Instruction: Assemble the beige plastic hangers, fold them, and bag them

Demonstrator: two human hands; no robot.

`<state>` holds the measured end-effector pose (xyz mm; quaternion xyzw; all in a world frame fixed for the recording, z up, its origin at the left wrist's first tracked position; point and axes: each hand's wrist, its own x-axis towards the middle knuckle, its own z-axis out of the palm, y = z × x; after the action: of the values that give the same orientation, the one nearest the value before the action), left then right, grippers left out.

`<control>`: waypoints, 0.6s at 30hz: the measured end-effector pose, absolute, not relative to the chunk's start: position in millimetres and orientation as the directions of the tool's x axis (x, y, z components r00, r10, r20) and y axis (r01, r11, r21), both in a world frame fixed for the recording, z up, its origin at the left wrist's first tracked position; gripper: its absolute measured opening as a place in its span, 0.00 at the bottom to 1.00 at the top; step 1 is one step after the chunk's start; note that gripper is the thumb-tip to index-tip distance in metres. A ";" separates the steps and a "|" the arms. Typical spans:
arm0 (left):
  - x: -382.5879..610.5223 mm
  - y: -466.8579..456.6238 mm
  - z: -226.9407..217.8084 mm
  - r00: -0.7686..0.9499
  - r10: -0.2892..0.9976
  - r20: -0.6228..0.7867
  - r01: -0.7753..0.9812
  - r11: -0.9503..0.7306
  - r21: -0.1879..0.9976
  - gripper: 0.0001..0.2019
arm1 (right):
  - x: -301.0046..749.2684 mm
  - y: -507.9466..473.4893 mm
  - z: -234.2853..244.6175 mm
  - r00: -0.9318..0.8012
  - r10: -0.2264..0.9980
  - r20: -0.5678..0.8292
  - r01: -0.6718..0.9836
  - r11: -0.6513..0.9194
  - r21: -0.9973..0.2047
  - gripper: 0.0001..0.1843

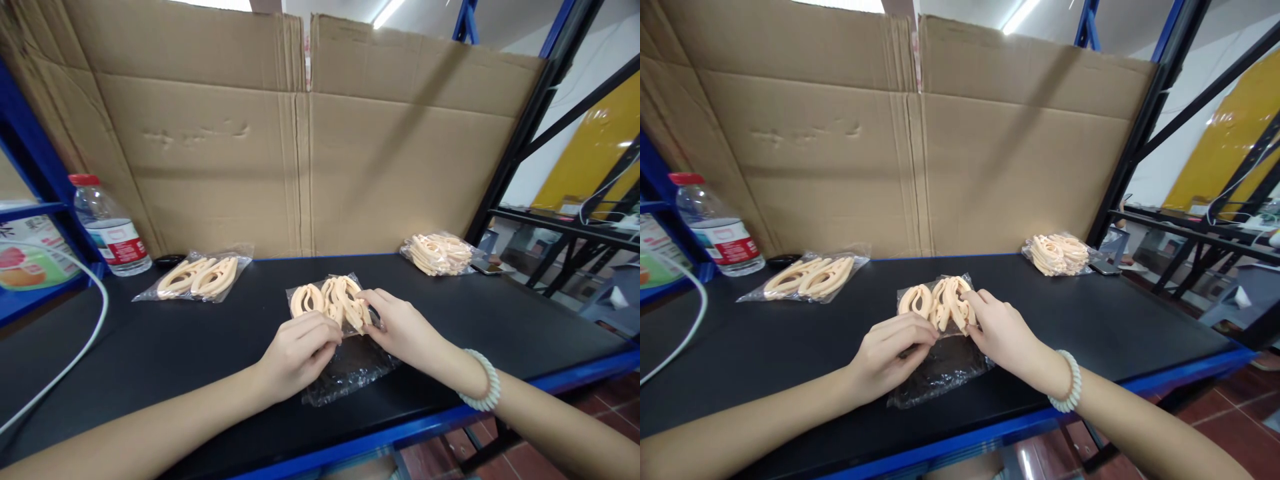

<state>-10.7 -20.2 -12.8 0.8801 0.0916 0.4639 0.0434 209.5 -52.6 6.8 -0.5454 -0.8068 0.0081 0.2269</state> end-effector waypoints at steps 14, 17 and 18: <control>-20.1 -30.7 31.1 0.675 0.358 0.645 0.263 -0.934 0.243 0.06 | 272.7 -76.4 25.3 -0.654 0.700 0.285 0.564 0.703 -0.433 0.39; -26.0 -40.9 37.1 0.693 0.446 0.567 0.342 -0.895 0.286 0.10 | 270.2 -74.0 19.0 -0.661 0.675 0.328 0.557 0.734 -0.387 0.32; -28.8 -45.9 37.3 0.704 0.469 0.534 0.363 -0.883 0.297 0.12 | 268.9 -72.5 17.9 -0.662 0.661 0.354 0.546 0.748 -0.377 0.29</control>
<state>-28.8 -45.9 37.3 0.9190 0.2262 0.3115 0.0848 268.9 -72.5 17.9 -0.3338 -0.9036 0.1200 0.2401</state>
